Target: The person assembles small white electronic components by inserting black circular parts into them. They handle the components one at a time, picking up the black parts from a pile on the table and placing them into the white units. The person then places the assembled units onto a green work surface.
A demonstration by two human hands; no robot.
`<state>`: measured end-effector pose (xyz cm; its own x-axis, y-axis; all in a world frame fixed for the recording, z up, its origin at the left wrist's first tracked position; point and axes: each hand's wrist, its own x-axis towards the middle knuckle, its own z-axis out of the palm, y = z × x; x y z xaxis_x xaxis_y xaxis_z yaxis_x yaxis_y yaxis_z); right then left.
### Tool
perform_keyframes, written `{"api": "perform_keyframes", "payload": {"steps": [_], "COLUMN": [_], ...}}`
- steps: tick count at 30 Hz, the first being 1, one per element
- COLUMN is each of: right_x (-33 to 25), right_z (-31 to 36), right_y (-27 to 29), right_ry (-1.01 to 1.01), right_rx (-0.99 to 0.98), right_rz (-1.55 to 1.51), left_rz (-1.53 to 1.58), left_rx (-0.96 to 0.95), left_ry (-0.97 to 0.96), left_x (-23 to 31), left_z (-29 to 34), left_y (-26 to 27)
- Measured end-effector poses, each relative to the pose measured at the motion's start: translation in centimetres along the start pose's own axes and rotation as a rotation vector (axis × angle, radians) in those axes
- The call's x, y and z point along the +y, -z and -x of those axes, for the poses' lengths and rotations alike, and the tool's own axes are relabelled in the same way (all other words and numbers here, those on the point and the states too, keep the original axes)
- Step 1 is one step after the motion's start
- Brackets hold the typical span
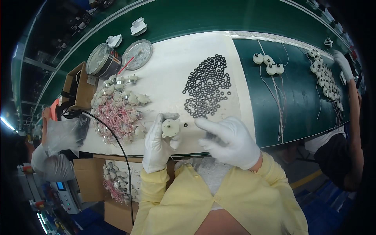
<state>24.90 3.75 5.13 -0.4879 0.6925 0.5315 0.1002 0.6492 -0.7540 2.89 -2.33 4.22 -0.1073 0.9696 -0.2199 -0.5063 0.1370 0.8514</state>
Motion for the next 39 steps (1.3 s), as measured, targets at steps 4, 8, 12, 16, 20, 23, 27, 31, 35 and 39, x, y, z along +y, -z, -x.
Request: {"api": "perform_keyframes", "payload": {"steps": [4,8,12,16,20,23,27,31,35,39], "right_x": [-0.1,1.2,2.4,2.1,2.8,2.8,3.0,3.1,3.2,3.7], "right_z": [-0.5,1.2,3.7,4.5,4.9,4.4,4.8,4.9,5.0,5.5], "right_y": [-0.1,0.9,1.4,2.1,2.1,2.0,2.0,2.7,2.8,2.6], "right_ry": [-0.008,-0.033,-0.033,-0.113,-0.100,-0.039,-0.024,-0.003,0.072,0.023], "right_rx": [-0.012,0.051,0.085,0.011,-0.013,0.062,0.053,0.033,0.038,0.048], "right_rz": [0.079,0.128,0.247,0.174,0.099,0.093,0.034,0.006,-0.004,-0.122], "left_rz": [-0.396,-0.758,-1.003,-1.022,-1.142,-1.291,-1.343,-1.762,-1.785,-1.686], "left_rx": [0.283,0.167,0.042,0.036,0.028,0.029,0.055,-0.080,-0.132,-0.118], "left_ry": [-0.178,-0.194,-0.259,-0.163,-0.159,-0.105,-0.092,-0.249,-0.195,0.034], "left_x": [1.3,0.2,-1.0,-1.0,-0.5,0.4,0.9,1.8,2.5,3.4], "left_z": [0.4,-0.1,-0.6,-1.0,-0.9,-0.9,-0.8,-0.8,-0.8,-1.9], "left_y": [-3.0,0.0,0.8,0.7,-0.1,-0.9,-1.8,-3.1,-4.2,-5.1]}}
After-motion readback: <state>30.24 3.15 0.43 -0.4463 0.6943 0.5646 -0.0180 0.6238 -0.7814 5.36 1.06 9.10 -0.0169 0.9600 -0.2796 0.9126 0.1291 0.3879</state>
